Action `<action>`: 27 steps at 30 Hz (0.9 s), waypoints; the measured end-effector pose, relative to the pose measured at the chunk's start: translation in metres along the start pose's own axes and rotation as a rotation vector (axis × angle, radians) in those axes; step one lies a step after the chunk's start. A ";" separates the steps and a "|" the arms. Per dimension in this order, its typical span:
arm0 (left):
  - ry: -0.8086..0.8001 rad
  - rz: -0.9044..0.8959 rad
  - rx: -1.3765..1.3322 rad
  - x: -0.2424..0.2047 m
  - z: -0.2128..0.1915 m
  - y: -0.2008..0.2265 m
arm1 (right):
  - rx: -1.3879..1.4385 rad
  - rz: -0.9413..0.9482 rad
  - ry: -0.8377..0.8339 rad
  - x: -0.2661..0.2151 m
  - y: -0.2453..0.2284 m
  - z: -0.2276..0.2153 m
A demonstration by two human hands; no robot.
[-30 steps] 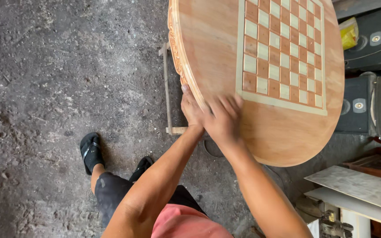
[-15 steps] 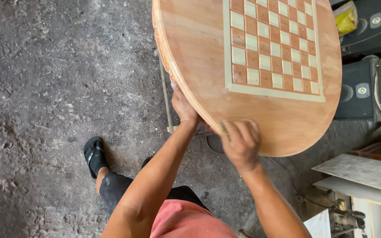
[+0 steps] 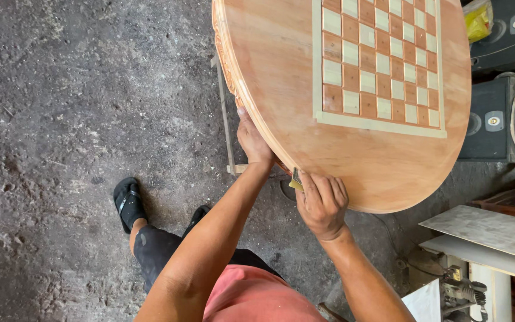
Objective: The person sands the wooden surface, edges, and ornate carvings of a round chess table using sandpaper and a sanding block, then wipes away dust with their hands.
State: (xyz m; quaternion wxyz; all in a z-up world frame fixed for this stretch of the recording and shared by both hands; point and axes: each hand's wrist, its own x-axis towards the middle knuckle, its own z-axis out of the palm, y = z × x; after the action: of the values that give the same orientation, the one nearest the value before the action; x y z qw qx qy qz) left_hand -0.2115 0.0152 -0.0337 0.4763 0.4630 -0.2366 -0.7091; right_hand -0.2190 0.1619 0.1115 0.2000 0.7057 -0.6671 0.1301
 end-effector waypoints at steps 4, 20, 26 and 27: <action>0.006 -0.013 0.007 0.000 -0.001 -0.001 | -0.015 0.019 0.011 0.005 -0.005 0.003; -0.061 -0.057 -0.060 0.003 -0.006 -0.010 | 0.111 0.000 -0.035 0.035 -0.001 0.009; -0.303 -0.118 -0.497 0.011 -0.017 -0.081 | 0.082 0.124 0.055 0.144 -0.017 0.111; -0.344 -0.148 -0.570 0.013 -0.017 -0.088 | 0.033 0.148 0.057 0.163 -0.016 0.127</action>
State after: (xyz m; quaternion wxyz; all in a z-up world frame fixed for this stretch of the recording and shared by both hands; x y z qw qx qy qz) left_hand -0.2378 0.0441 -0.1157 0.4868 0.2008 -0.0718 -0.8471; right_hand -0.2017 -0.0405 0.0707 0.1971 0.6535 -0.7094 0.1756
